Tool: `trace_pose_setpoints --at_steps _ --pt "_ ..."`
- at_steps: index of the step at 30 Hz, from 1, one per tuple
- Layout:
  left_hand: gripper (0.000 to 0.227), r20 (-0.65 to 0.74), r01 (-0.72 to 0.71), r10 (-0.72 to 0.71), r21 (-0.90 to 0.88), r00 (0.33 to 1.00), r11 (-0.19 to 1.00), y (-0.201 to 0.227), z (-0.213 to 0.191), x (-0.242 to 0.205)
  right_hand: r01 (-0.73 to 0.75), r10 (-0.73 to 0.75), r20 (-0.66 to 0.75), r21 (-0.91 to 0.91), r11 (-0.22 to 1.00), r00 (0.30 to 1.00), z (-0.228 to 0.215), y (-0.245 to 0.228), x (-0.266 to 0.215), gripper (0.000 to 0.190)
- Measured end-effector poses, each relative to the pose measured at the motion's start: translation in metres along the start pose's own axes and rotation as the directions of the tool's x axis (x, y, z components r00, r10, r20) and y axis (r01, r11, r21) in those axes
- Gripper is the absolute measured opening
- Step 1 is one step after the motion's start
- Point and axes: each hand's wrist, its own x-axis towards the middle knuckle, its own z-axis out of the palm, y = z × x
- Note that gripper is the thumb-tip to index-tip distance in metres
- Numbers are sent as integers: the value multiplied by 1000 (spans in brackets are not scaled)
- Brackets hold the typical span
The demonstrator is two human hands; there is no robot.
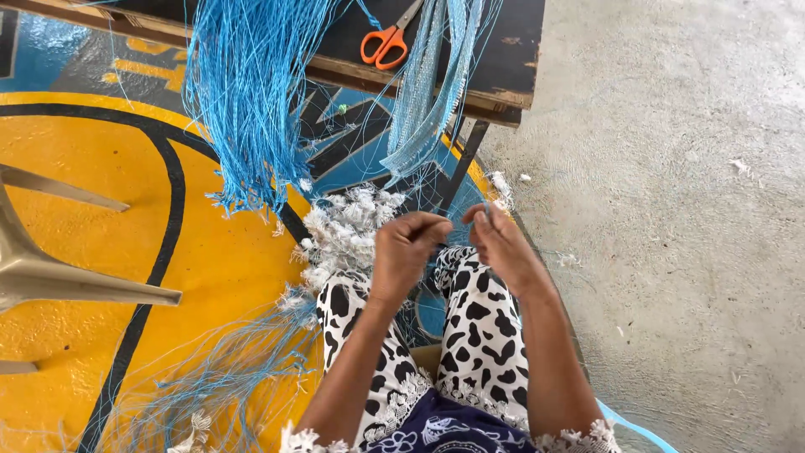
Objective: Knotting and weaving blue plastic strands and white decorative material together.
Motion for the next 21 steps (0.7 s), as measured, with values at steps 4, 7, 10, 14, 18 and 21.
trace_pose_setpoints --at_steps 4,7,10,14,18,21 --pt "6 -5 -1 0 -127 1000 992 -5 14 -1 88 -112 95 223 971 989 15 5 -3 28" --pt "8 16 16 -13 -240 1000 971 -9 16 3 106 -150 128 301 948 980 21 -7 -11 25" --pt "12 13 59 -57 -284 998 957 -10 16 5 122 -149 85 262 957 985 25 -12 -15 29" --pt "23 37 46 -33 -434 999 900 -18 16 12 149 -203 109 379 913 973 27 -12 -18 31" --pt "28 141 106 -46 -457 989 883 -21 10 21 156 -219 108 416 896 970 27 -5 -15 30" --pt "16 253 218 -163 -207 954 954 -7 4 12 233 -264 14 428 873 964 25 8 -8 24"
